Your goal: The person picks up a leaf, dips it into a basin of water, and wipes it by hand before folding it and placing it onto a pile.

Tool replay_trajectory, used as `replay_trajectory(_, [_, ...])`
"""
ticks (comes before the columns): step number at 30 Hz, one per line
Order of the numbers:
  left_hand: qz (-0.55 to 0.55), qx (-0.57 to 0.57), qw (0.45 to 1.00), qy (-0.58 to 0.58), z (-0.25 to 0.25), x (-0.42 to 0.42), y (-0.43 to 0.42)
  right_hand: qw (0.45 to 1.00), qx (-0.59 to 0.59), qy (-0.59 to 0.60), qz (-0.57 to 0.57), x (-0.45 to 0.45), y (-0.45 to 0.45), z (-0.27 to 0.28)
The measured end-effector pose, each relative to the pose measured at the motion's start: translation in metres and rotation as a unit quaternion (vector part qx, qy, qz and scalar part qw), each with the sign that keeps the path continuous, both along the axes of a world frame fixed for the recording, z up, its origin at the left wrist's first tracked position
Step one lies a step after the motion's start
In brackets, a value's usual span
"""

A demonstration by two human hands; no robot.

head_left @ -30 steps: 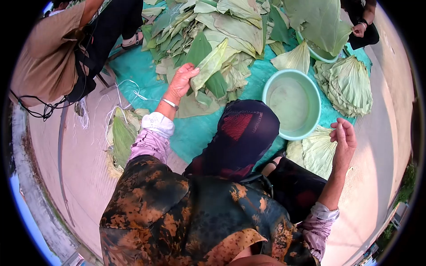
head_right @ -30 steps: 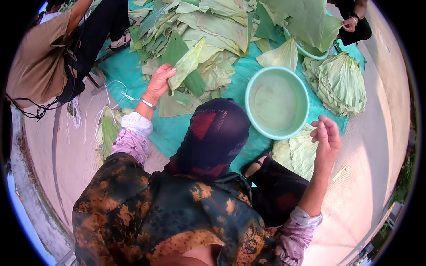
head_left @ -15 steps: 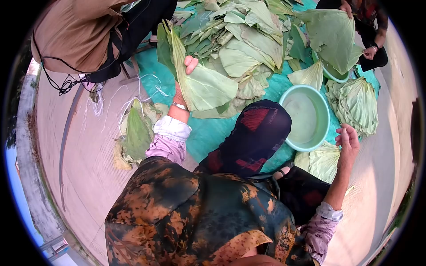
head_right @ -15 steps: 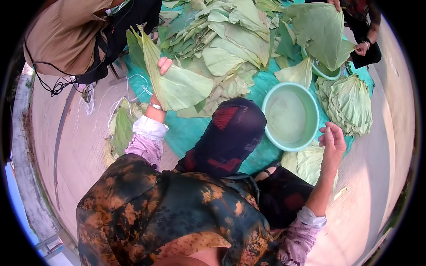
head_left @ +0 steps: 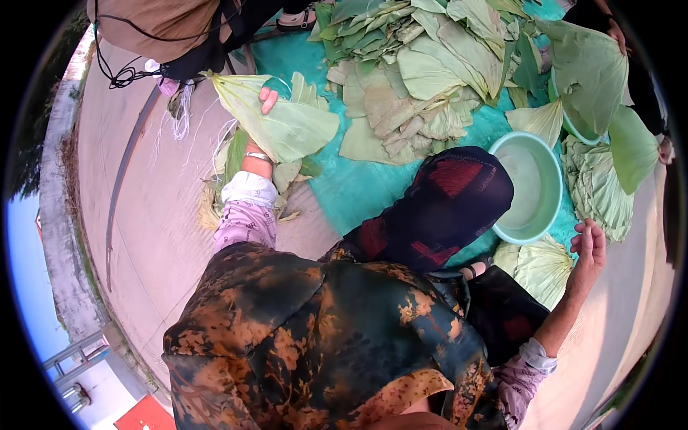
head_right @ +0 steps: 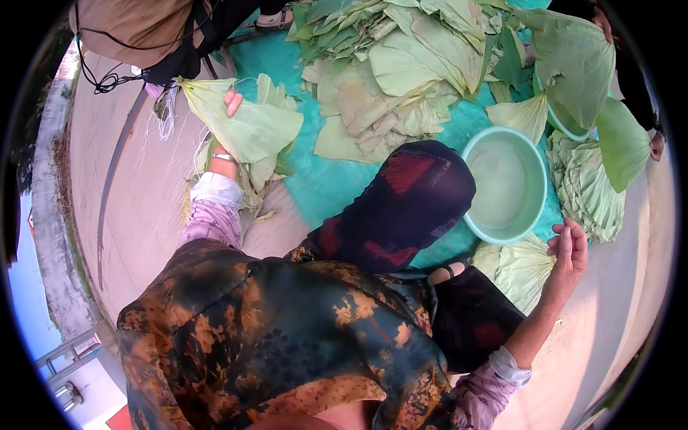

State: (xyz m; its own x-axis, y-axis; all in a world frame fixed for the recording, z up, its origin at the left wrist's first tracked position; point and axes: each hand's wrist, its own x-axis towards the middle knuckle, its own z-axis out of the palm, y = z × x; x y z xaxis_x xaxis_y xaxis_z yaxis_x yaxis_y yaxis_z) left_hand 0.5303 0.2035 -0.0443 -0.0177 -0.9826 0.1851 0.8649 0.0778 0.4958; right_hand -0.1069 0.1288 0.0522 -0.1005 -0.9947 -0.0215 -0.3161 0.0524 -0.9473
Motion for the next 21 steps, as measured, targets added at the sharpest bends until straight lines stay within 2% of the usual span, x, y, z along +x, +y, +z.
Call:
replay_trajectory(4, [0.126, 0.132, 0.981, -0.069, -0.011, 0.054, 0.063, 1.000, -0.003, 0.002, 0.014, 0.006, 0.002, 0.001])
replay_trajectory(5, [0.121, 0.090, 0.988, -0.038, -0.028, 0.074, 0.082, 1.000, -0.003, 0.004, 0.016, 0.006, 0.002, 0.000])
replay_trajectory(7, [0.232, 0.235, 0.943, -0.044, -0.066, 0.099, 0.113, 1.000, -0.005, 0.005, 0.023, 0.006, 0.001, 0.000])
replay_trajectory(9, [0.336, 0.372, 0.864, -0.047, -0.102, 0.121, 0.146, 1.000, -0.002, 0.010, 0.023, 0.007, 0.000, 0.000])
replay_trajectory(12, [0.467, 0.551, 0.690, -0.047, -0.140, 0.138, 0.181, 1.000, -0.001, 0.017, 0.016, 0.005, -0.002, -0.003])
replay_trajectory(14, [0.463, 0.714, 0.524, 0.013, -0.156, 0.124, 0.191, 1.000, -0.002, 0.020, 0.012, 0.005, -0.001, -0.004])
replay_trajectory(15, [0.461, 0.741, 0.488, -0.005, -0.161, 0.115, 0.198, 1.000, -0.004, 0.019, 0.011, 0.006, 0.000, -0.005])
replay_trajectory(17, [0.448, 0.757, 0.467, -0.086, -0.174, 0.103, 0.201, 1.000, -0.003, 0.021, 0.015, 0.007, 0.000, -0.007])
replay_trajectory(21, [0.426, 0.654, 0.533, -0.325, -0.192, 0.078, 0.185, 1.000, -0.007, 0.015, 0.022, 0.004, -0.001, -0.011])
